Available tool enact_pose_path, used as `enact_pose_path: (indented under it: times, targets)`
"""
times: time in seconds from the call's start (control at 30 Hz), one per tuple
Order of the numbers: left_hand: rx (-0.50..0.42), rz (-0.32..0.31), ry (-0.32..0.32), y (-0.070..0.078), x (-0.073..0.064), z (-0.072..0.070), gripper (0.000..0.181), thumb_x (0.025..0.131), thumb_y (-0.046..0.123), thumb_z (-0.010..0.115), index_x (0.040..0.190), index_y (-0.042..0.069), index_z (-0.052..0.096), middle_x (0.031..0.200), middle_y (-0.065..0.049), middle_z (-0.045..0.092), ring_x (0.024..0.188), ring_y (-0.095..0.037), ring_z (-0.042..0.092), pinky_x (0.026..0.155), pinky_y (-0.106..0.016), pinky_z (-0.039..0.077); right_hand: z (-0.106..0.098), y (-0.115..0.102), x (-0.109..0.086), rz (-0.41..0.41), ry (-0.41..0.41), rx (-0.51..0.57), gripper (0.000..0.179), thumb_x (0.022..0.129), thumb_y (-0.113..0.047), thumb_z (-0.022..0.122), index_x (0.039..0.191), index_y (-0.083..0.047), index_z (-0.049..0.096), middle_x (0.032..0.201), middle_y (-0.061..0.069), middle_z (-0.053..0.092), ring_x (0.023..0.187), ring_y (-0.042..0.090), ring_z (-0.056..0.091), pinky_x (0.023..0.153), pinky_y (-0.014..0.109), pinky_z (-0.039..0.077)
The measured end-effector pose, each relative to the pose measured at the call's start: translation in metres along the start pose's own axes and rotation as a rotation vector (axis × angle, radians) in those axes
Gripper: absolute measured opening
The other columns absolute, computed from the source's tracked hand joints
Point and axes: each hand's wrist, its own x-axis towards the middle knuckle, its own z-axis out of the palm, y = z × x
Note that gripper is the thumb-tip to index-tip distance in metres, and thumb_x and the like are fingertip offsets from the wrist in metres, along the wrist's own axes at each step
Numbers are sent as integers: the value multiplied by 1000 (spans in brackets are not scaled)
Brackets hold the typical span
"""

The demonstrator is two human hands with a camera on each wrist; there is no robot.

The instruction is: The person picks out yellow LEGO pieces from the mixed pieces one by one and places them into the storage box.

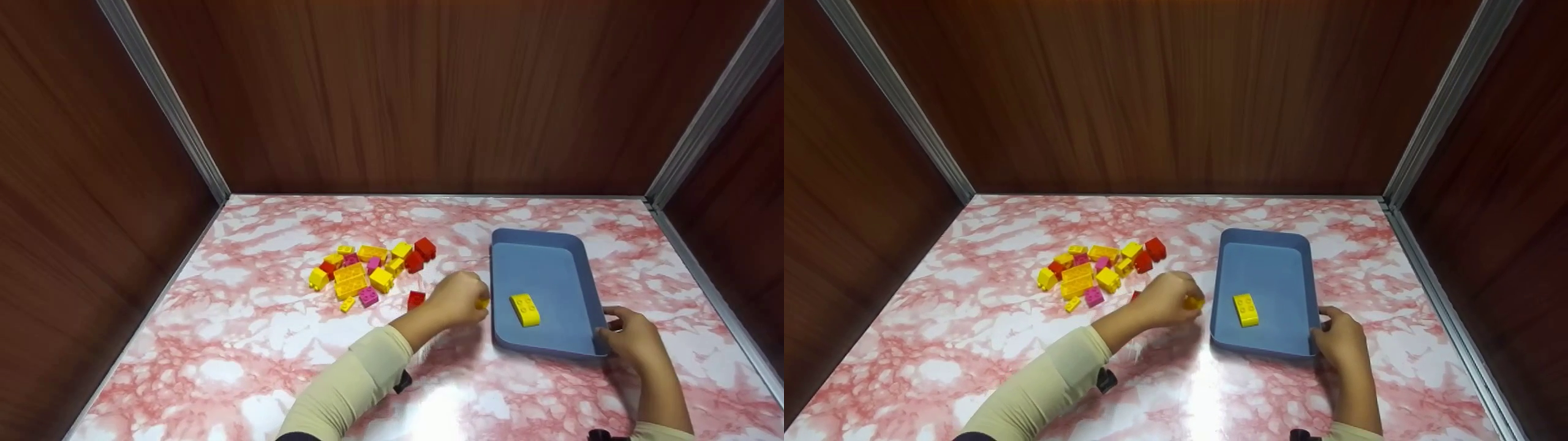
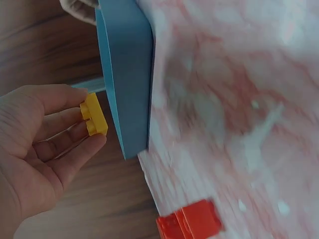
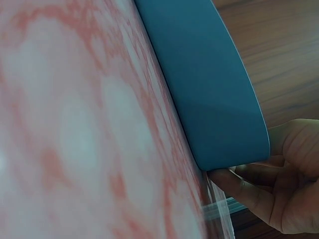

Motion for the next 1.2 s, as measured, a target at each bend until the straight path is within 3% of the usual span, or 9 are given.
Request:
enact_pose_path:
  times: [0.2,0.5,0.73,1.03,1.2]
  targets:
    - [-13,33,-28,16,13,6,8,81,23,72,78,15,72,69,8,51,65,-8,45,57,-20,37,1,1,0,-10,2,-3,49,89,-5,62,129,18,45,107,41,57,97,52,59,73,52,52]
    - [27,102,-21,34,31,19,10,79,26,73,82,17,75,74,8,59,68,-7,51,60,-19,41,2,1,0,-7,9,7,49,89,-4,62,130,17,45,106,41,57,93,48,61,69,46,53]
    - [76,137,-93,47,43,34,15,78,20,72,68,17,61,65,8,48,64,-7,45,55,-19,37,0,1,0,-10,1,12,49,88,-4,62,129,17,46,104,40,58,91,47,62,68,45,53]
    - [123,129,-182,49,49,49,32,76,23,77,61,18,49,61,8,41,62,-8,44,55,-22,37,1,2,1,-17,2,9,49,87,-4,62,129,17,46,103,40,59,92,48,62,69,46,53]
    - [130,139,-178,50,50,49,18,76,20,75,67,18,60,63,8,47,64,-8,47,57,-21,41,0,2,1,0,-10,19,50,89,-5,62,130,17,45,106,41,57,92,48,62,69,46,54]
